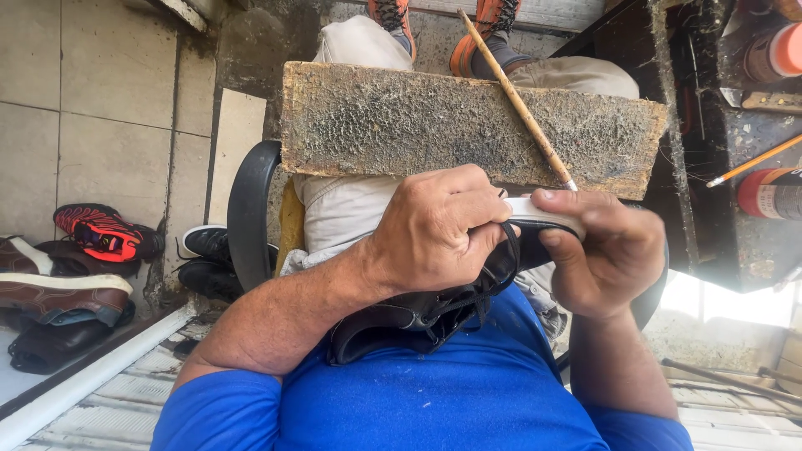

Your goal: Repairing a sneaker by applying adhesive to the sole and pressing it together.

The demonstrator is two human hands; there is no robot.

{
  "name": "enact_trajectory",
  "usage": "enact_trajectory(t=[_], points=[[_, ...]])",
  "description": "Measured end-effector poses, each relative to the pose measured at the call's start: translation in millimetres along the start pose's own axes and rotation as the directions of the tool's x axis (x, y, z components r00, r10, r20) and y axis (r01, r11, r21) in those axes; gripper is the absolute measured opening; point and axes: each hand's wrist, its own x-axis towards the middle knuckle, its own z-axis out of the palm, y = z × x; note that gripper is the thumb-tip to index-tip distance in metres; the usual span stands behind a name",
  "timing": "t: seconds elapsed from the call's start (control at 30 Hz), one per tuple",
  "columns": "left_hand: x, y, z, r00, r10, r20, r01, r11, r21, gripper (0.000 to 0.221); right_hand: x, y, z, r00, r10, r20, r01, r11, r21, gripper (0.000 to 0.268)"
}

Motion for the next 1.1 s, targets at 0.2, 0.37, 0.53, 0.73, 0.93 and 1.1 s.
enact_trajectory(t=[0.2, 0.37, 0.53, 0.73, 0.93, 1.1], points=[[1.9, -6.4, -5.1, 1.0, -0.001, 0.019, 0.001, 0.999, -0.04, 0.014, 4.6, -7.7, -4.7, 1.0, 0.005, 0.011, -0.005, 1.0, 0.027, 0.032], [-3.7, -14.8, -21.1, 0.953, 0.049, 0.298, -0.013, 0.993, -0.12, 0.016, -9.3, -20.5, -14.0, 0.92, 0.341, 0.191, -0.364, 0.926, 0.1, 0.034], [-22.6, -21.1, -7.5, 0.907, -0.05, 0.417, 0.11, 0.987, -0.12, 0.012, -17.9, -1.3, 3.8, 0.872, 0.448, 0.196, -0.464, 0.885, 0.042, 0.026], [-27.5, -23.5, -4.6, 0.904, -0.058, 0.424, 0.116, 0.987, -0.11, 0.018, -14.4, 1.4, -18.6, 0.75, 0.558, 0.354, -0.64, 0.748, 0.175, 0.026], [-28.6, -22.5, -3.2, 0.915, -0.042, 0.401, 0.098, 0.988, -0.122, 0.021, -5.4, 7.6, -22.8, 0.773, 0.498, 0.392, -0.579, 0.807, 0.116, 0.028], [-29.0, -18.7, 0.7, 0.915, -0.051, 0.399, 0.104, 0.988, -0.113, 0.023, -7.3, 5.9, -19.1, 0.794, 0.459, 0.399, -0.532, 0.842, 0.09, 0.029]])
